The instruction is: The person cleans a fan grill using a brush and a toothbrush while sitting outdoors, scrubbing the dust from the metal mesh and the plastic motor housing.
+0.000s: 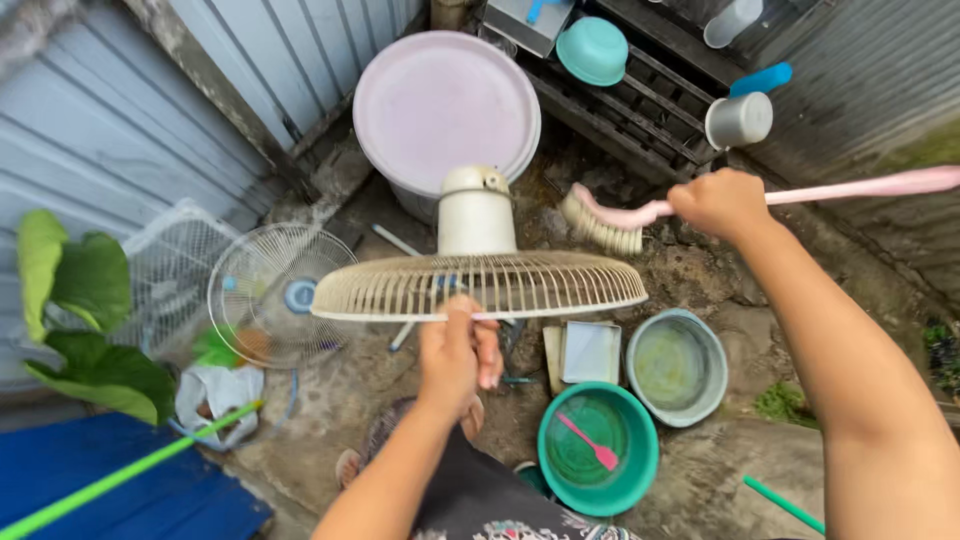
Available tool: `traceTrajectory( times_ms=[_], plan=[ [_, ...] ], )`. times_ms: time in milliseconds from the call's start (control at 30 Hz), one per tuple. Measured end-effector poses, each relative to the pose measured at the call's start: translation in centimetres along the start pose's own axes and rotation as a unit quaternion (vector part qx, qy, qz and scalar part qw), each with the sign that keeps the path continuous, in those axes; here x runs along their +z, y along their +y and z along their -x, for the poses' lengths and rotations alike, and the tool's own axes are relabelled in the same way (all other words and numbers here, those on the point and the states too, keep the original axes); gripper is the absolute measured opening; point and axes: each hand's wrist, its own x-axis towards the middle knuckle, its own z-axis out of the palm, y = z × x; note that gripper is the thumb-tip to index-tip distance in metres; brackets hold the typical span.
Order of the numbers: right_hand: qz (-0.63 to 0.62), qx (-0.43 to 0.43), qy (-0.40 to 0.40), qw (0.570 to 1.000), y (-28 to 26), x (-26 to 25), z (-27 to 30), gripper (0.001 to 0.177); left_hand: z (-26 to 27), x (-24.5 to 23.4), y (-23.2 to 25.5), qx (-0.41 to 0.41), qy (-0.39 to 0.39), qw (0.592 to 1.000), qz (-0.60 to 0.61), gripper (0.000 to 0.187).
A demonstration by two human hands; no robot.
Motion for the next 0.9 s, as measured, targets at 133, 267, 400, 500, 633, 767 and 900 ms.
traceTrajectory(
  times_ms=[133,267,400,500,633,767,900],
  plan=[
    [-0.2,-0.133,0.123,0.963,-2.1,-3.0,-0.5,0.035,-0.9,-0.4,0.4,-0.005,0.012,1.0,0.016,0.041],
    [-0.306,-0.063,-0.007,0.95,-4.9,-2.2,-3.9,0.037,-0.7,-0.5,0.3,0.023,0.006,1.0,0.012,0.043],
    [-0.097,0.005,-0.092,0.991,-3.7,2.3,-2.6,0.041,0.9,1.3,-0.6,-0.009,-0.021,0.999,-0.025,0.039],
    [-0.022,0.039,-0.075,0.996,-1.9,0.6,-2.9,0.042,1.5,1.4,1.2,-0.054,-0.054,0.995,-0.063,0.042],
    [-0.204,0.014,0.039,0.978,-4.6,-9.0,-1.9,0.069,6.3,-1.5,7.6,0.276,-0.001,0.848,-0.451,0.038],
    [-0.147,-0.092,0.035,0.984,-12.8,-17.5,-2.0,0.058,2.2,-4.4,13.0,0.479,0.143,0.59,-0.633,0.064],
    [-0.051,-0.215,0.045,0.974,-17.9,-18.5,-5.4,0.052,-1.0,-7.1,12.1,0.375,-0.034,0.661,-0.649,0.086]
  ],
)
